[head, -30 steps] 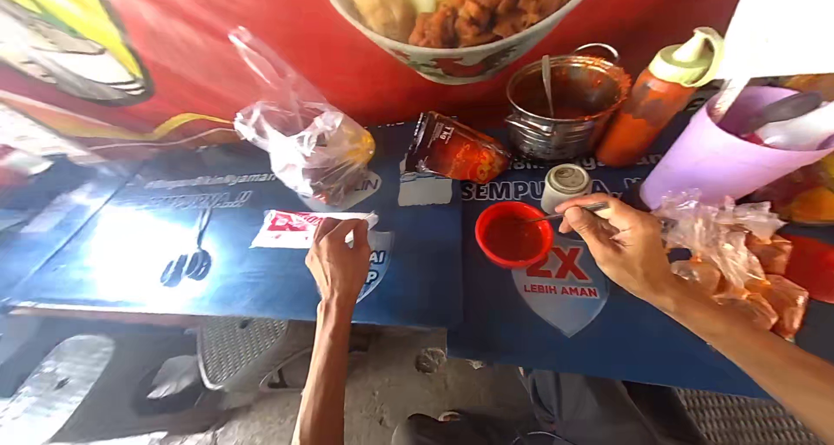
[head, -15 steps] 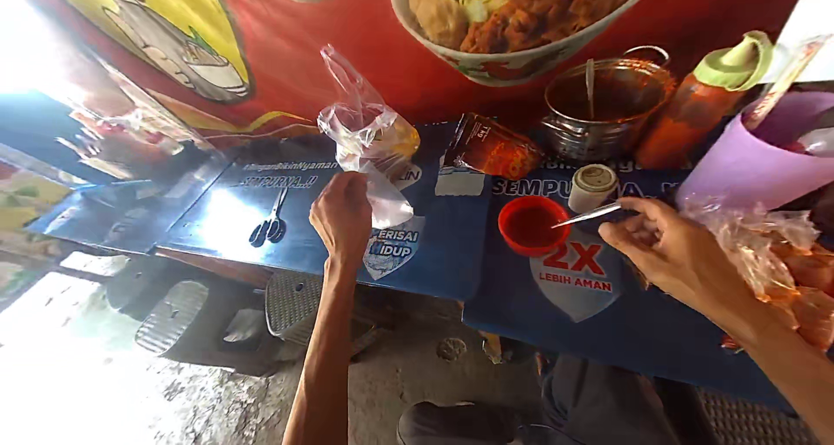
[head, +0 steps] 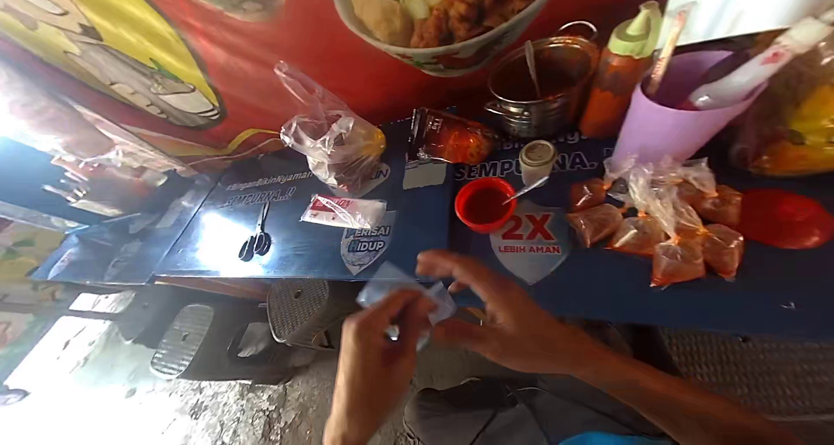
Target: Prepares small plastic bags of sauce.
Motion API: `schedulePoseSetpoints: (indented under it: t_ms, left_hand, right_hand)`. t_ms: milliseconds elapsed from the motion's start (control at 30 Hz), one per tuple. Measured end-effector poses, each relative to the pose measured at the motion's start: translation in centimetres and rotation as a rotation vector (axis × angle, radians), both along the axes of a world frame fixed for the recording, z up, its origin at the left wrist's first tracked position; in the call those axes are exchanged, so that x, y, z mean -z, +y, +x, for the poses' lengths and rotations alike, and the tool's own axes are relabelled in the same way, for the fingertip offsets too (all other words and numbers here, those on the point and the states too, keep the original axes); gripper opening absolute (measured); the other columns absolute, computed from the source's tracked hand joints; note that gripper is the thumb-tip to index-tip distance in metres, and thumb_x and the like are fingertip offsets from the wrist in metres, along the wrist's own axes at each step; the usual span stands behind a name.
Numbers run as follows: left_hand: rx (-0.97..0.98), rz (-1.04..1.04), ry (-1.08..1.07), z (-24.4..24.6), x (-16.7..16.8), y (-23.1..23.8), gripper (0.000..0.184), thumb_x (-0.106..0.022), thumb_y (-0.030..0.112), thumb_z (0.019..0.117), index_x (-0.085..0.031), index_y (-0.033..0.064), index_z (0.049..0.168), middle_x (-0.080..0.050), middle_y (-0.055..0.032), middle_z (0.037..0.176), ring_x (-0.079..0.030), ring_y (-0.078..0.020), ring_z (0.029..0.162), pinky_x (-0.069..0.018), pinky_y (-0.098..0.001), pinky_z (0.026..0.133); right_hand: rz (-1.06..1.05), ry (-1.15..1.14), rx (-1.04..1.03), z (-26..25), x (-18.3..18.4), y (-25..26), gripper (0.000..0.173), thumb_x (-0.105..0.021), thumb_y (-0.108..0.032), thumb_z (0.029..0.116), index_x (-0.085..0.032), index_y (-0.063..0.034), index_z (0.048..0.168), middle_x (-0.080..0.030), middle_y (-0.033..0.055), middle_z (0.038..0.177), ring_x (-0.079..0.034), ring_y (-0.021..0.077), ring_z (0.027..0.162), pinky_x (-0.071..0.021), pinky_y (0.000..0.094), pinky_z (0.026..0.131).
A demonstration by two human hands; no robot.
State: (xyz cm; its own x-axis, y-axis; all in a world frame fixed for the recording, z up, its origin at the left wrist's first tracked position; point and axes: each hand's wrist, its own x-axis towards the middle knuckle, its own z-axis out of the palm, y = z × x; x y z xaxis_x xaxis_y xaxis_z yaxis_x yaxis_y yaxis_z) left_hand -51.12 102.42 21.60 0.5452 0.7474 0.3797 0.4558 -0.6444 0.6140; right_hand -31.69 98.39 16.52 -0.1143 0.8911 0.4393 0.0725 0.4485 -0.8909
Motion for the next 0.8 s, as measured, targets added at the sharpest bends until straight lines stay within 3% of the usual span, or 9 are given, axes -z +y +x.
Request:
schedulePoseSetpoints:
  t_ms: [100,200,267,333,400,467,567,700,800]
  left_hand:
    - [-0.085,-0.06,-0.062,0.0,2.8,-2.5,0.021,-0.057,0.016,0.1002,-0.072,0.0018,0.096,-0.071,0.0027,0.08,-0.067,0.0019,0.072,-0.0579,-0.0171,0.068]
    - [-0.163,-0.218,-0.179,0.1,4.9,-4.2,0.019,-0.056,0.012,0.1012,-0.069,-0.0021,0.099,-0.071,0.003,0.079,-0.068,-0.0003,0.071,-0.0596,-0.0195,0.067]
    - [-0.113,-0.314,-0.208,0.1,6.3,-5.1,0.034,-0.059,0.026,0.1025,-0.065,-0.0058,0.111,-0.071,0.0006,0.088,-0.068,-0.0021,0.076,-0.0589,-0.0222,0.069]
    - [-0.07,-0.403,-0.214,0.7,7.3,-5.8,0.051,-0.072,0.037,0.0936,-0.061,-0.0068,0.118,-0.072,-0.0013,0.095,-0.068,-0.0036,0.079,-0.0597,-0.0232,0.07]
    - [-0.104,-0.45,-0.216,1.6,7.9,-6.1,0.031,-0.076,0.017,0.0887,-0.067,-0.0041,0.11,-0.073,-0.0012,0.089,-0.07,-0.0044,0.077,-0.0608,-0.023,0.071]
    - [-0.132,-0.445,-0.256,2.3,8.5,-6.1,0.01,-0.069,0.007,0.091,-0.071,-0.0011,0.097,-0.073,0.0003,0.081,-0.07,-0.0039,0.071,-0.0611,-0.0224,0.068]
    - [-0.164,-0.408,-0.337,3.0,9.4,-5.8,0.013,-0.061,0.006,0.0964,-0.071,-0.0008,0.093,-0.072,0.0006,0.077,-0.069,-0.0048,0.067,-0.0601,-0.0222,0.064]
    - [-0.211,-0.523,-0.41,3.3,9.9,-5.7,0.011,-0.063,0.004,0.0948,-0.071,-0.002,0.099,-0.073,-0.0011,0.08,-0.07,-0.0074,0.069,-0.0612,-0.024,0.064]
    - [-0.298,-0.586,-0.475,3.4,10.3,-6.2,0.004,-0.071,0.004,0.0893,-0.071,0.0004,0.092,-0.072,-0.0006,0.075,-0.068,-0.0071,0.064,-0.0592,-0.0228,0.061]
  right_hand:
    - [-0.22,0.125,-0.089,-1.1,2.0,-1.2,0.026,-0.065,-0.023,0.0998,-0.071,-0.0012,0.114,-0.074,0.0029,0.1,-0.069,0.0031,0.091,-0.0566,0.0227,0.085]
    - [-0.243,-0.014,0.022,-0.2,4.1,-2.9,0.024,-0.063,-0.025,0.1012,-0.074,-0.0043,0.102,-0.073,0.0009,0.086,-0.068,0.0029,0.078,-0.0558,0.022,0.075]
    - [-0.224,-0.153,0.148,0.4,4.9,-3.9,0.03,-0.066,-0.033,0.0985,-0.074,-0.0041,0.095,-0.07,0.0043,0.077,-0.063,0.0107,0.071,-0.0503,0.0308,0.071]
    - [-0.25,-0.234,0.168,1.1,5.4,-4.5,0.036,-0.067,-0.038,0.0972,-0.072,-0.0034,0.092,-0.066,0.0056,0.073,-0.06,0.0138,0.067,-0.048,0.0336,0.068]
    - [-0.311,-0.228,0.128,2.0,6.0,-4.9,0.038,-0.066,-0.04,0.0979,-0.071,-0.0033,0.092,-0.064,0.0045,0.072,-0.057,0.0101,0.064,-0.0463,0.0282,0.062]
    - [-0.393,-0.128,0.064,2.9,6.4,-5.3,0.038,-0.066,-0.041,0.0985,-0.071,-0.0033,0.097,-0.065,0.0028,0.078,-0.058,0.0056,0.069,-0.0473,0.0236,0.065]
    - [-0.479,0.047,-0.064,4.0,7.1,-5.8,0.03,-0.071,-0.026,0.0962,-0.068,-0.0024,0.115,-0.069,0.0028,0.097,-0.066,0.0037,0.086,-0.0559,0.0208,0.08]
    - [-0.505,0.01,0.065,4.5,8.7,-6.6,0.021,-0.067,-0.022,0.0978,-0.073,-0.004,0.107,-0.073,0.0012,0.097,-0.068,0.0019,0.088,-0.0564,0.0206,0.083]
    - [-0.454,-0.106,0.214,4.1,9.6,-7.0,0.024,-0.066,-0.028,0.0984,-0.073,-0.0079,0.109,-0.073,0.0013,0.1,-0.068,0.0046,0.092,-0.056,0.0236,0.085]
